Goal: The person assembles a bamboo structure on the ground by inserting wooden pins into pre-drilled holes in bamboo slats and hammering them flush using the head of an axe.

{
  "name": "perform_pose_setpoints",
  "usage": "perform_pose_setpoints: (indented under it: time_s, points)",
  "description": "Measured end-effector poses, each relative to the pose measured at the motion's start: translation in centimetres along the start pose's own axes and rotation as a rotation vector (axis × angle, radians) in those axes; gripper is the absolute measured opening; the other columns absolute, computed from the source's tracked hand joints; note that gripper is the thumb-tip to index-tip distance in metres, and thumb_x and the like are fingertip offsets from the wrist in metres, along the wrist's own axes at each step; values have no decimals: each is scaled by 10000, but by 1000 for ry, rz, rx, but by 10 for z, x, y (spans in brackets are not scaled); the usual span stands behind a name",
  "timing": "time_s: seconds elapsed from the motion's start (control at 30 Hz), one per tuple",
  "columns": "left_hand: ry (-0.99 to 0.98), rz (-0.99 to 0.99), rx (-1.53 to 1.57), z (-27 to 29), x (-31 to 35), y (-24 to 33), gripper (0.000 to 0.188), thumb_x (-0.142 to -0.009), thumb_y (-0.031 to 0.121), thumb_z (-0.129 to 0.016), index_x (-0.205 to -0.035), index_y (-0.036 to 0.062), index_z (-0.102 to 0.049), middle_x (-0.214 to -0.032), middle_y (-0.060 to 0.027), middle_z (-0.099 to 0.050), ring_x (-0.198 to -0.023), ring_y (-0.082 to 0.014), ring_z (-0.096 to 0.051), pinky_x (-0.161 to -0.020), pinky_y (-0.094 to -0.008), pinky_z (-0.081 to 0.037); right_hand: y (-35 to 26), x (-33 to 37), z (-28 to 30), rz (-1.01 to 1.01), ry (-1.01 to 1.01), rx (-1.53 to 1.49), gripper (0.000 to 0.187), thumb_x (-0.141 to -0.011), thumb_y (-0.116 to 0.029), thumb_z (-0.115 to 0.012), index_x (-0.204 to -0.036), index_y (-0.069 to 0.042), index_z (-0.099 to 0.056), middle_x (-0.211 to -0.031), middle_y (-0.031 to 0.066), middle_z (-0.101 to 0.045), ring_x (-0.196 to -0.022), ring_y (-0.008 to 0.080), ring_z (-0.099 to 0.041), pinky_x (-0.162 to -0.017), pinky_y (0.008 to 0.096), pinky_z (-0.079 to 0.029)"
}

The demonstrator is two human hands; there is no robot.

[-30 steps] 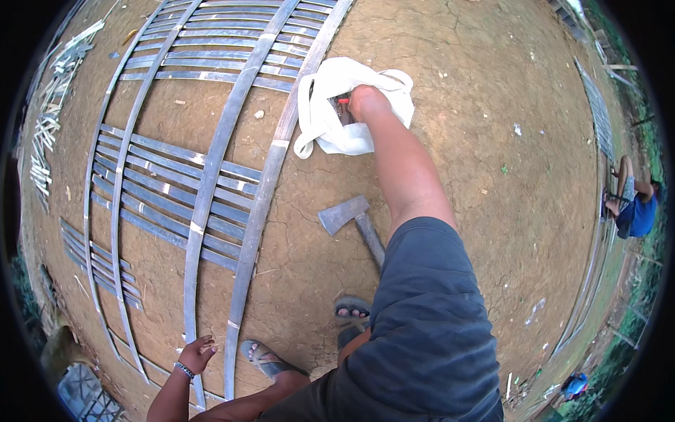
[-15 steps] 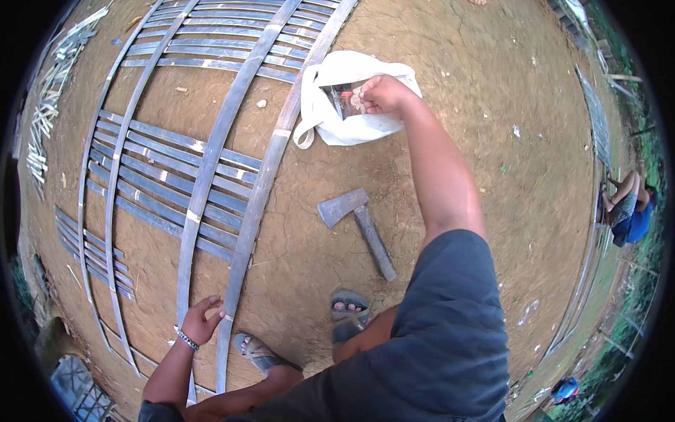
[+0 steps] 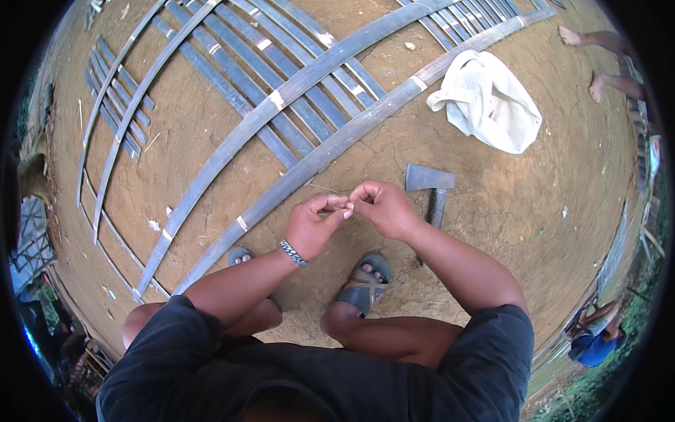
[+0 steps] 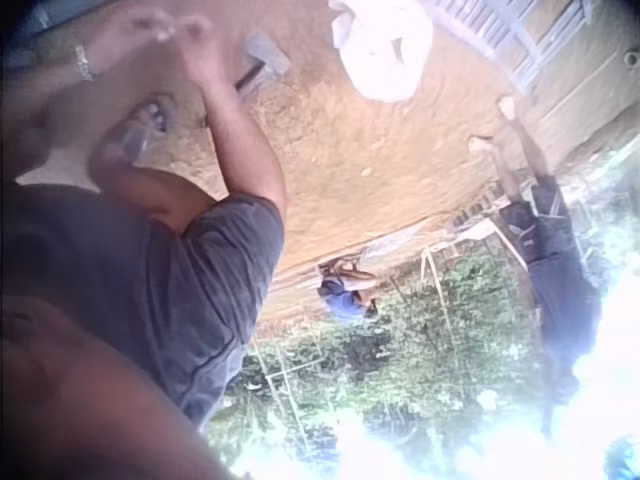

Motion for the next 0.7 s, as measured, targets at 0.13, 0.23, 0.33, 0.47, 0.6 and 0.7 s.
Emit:
perform_pose_setpoints:
  time_s: [0.13, 0.23, 0.33, 0.47, 0.6, 0.7]
  points:
    - [-89, 80, 50, 9, 24, -23, 190, -883, 91, -785, -1048, 14, -734, -977, -50, -767, -860, -110, -705, -790, -274, -558, 27, 13, -24, -128, -45, -123, 78, -930, -77, -744, -946, -31, -684, -874, 1, -701, -760, 61, -598, -671, 235, -468]
    - [-153, 126, 85, 13, 31, -42, 169, -884, 94, -783, -1028, 20, -735, -963, -49, -769, -841, -103, -703, -779, -265, -557, 33, 17, -36, -187, -92, -130, 103, -923, -80, -754, -982, -21, -693, -876, 10, -702, -767, 67, -606, -682, 235, -473]
    - [-223, 153, 59, 17, 35, -46, 161, -892, 105, -775, -1023, 25, -727, -949, -64, -765, -850, -122, -706, -786, -275, -555, 35, 17, -42, -230, -137, -138, 166, -912, -91, -771, -1037, -9, -698, -896, 14, -701, -786, 76, -615, -705, 240, -489]
    - [-38, -69, -208, 37, 23, -50, 162, -918, 147, -753, -1014, 29, -696, -928, -106, -748, -897, -178, -711, -806, -314, -552, 34, 16, -38, -225, -47, -143, 317, -892, -106, -799, -1161, 3, -671, -968, 21, -690, -847, 84, -622, -752, 248, -516]
    - [367, -195, -268, 74, -3, -71, 154, -941, 167, -713, -985, 27, -664, -900, -136, -704, -867, -264, -688, -789, -372, -535, 33, 20, -26, -210, 31, -113, 435, -885, -115, -810, -1258, 10, -624, -1014, 23, -673, -895, 85, -619, -782, 246, -524]
    - [527, -248, -265, 85, -28, -74, 122, -946, 142, -679, -946, 26, -640, -890, -147, -661, -838, -321, -647, -760, -419, -507, 42, 25, -18, -213, 74, -77, 412, -892, -112, -801, -1245, 13, -630, -996, 14, -673, -889, 86, -623, -784, 243, -521]
Point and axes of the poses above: each hand's wrist, its own x-axis away from the middle knuckle, its own z-axis out of the back of the hand, y = z × x, the point moved 3 cm from there along -x, towards the middle knuckle
